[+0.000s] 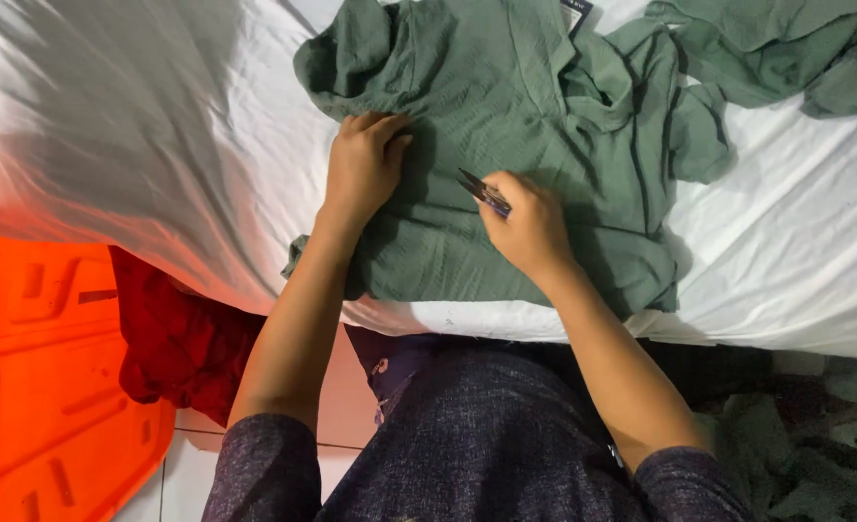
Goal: Using a small tool to trim threads or remove tags from a garment followed by folding the item.
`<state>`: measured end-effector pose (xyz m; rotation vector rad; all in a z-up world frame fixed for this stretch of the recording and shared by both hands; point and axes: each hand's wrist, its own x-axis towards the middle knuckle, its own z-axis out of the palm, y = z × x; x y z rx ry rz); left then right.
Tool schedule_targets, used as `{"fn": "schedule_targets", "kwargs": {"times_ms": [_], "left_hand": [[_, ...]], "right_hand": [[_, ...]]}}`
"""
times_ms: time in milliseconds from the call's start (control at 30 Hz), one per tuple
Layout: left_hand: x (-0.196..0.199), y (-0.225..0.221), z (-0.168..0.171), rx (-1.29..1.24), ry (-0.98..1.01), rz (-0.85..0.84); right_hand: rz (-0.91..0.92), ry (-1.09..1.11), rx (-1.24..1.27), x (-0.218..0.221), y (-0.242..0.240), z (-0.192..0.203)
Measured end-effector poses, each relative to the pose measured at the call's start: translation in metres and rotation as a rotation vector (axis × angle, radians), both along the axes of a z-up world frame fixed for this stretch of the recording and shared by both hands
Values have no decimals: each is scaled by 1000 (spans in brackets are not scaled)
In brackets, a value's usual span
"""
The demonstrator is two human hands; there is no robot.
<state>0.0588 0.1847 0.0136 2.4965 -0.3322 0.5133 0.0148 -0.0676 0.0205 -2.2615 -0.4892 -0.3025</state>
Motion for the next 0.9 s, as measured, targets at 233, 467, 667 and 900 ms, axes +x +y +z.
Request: {"fn": "schedule_targets", "kwargs": {"times_ms": [233, 467, 667, 900], "left_hand": [[20, -14, -22, 191, -63, 229], [1, 2, -19, 75, -166, 174], [-99, -10, 44, -242, 157, -177], [-141, 2, 130, -476, 1057, -610]], "right_hand": [[-100, 191, 166, 14, -3, -39], [-103, 447, 778, 13, -12, -27], [-108, 602, 1286, 25, -25, -19], [-257, 533, 1187, 13, -50, 4]]}}
